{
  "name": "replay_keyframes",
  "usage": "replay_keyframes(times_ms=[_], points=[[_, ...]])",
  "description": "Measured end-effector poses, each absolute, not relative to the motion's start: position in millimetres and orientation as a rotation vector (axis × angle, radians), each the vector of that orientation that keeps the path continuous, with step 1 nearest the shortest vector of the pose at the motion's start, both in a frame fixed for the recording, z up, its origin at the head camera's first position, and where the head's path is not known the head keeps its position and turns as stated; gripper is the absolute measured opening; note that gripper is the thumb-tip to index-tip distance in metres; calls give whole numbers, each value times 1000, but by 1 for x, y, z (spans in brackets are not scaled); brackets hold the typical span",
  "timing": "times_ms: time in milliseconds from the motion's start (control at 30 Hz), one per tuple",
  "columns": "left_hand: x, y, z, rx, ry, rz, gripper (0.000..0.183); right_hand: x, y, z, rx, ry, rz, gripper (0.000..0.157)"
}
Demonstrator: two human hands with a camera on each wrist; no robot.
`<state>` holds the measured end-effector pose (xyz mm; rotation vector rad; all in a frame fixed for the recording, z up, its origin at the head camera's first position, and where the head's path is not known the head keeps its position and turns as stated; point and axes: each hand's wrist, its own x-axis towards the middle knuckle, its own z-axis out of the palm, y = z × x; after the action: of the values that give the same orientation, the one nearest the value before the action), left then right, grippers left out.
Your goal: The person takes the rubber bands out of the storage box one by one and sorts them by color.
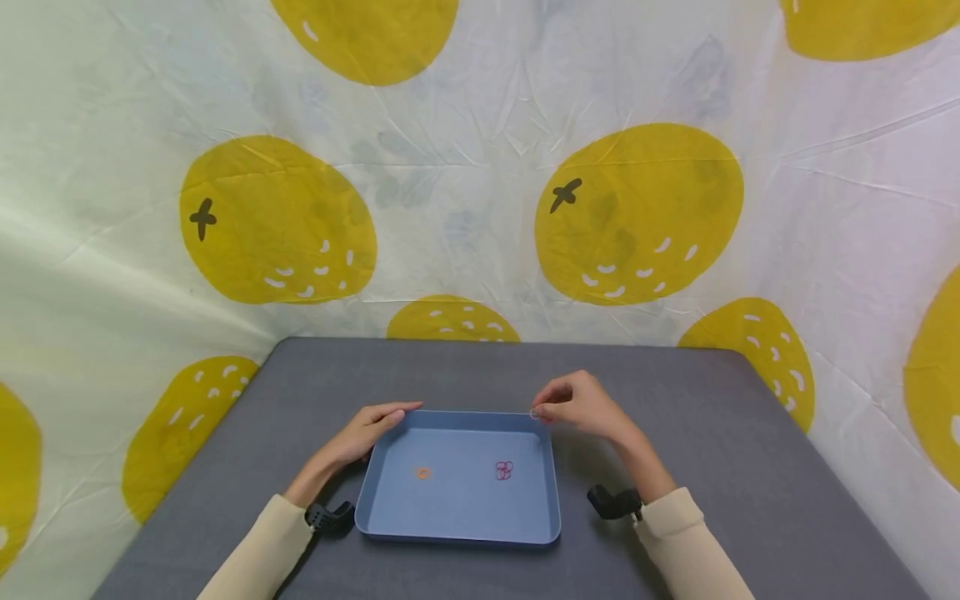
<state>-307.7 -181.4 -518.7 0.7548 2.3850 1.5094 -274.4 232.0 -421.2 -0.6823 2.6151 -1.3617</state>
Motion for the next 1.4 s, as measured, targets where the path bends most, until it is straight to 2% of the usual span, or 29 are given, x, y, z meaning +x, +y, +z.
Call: replay_keyframes(times_ms=[600,1400], points=[[-308,-184,-518,748,2359,1513,41,-271,278,-443,-588,2621,-1382,13],[-310,-184,-520,736,2338,1524,40,-279,288,-474,-368,2702,-1237,13]])
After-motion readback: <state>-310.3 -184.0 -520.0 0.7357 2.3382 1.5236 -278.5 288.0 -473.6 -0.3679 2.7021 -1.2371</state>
